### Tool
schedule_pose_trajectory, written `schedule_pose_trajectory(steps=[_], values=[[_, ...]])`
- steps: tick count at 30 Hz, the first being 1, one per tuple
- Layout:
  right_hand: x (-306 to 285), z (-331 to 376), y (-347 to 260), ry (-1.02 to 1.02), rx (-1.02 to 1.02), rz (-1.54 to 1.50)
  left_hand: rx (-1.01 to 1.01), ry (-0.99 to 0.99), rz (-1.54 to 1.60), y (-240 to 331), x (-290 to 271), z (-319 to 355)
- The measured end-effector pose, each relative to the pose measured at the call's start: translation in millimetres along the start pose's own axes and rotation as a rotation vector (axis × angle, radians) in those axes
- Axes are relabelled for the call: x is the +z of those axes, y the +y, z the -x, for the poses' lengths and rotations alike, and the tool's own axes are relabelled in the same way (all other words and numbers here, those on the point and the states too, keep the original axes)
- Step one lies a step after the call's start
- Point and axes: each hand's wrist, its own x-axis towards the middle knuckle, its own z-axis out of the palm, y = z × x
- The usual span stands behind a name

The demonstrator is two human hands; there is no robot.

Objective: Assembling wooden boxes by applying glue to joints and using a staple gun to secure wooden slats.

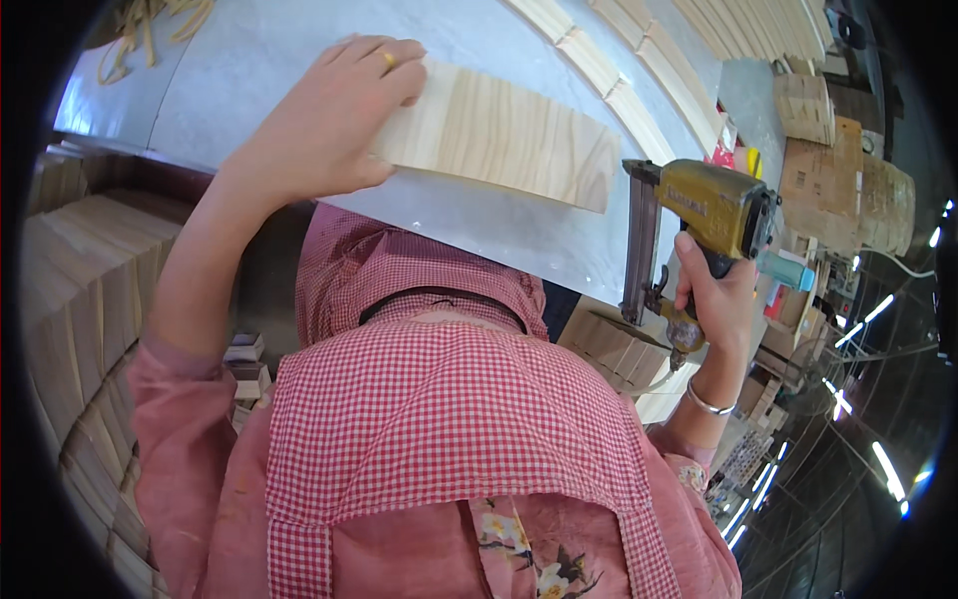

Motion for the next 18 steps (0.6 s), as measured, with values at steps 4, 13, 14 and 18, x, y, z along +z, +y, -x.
schedule_pose_trajectory(steps=[4,13,14,18], values=[[12,20,-6,-0.031,-0.018,0.001,0.012,0.024,0.026,-3,-3,3],[38,44,-7,-0.124,-0.006,-0.053,-0.096,0.102,0.229,22,22,4],[40,46,-8,-0.121,-0.025,-0.050,-0.096,0.142,0.206,22,27,5],[47,46,-14,-0.124,-0.056,-0.034,-0.099,0.226,0.160,23,34,8]])
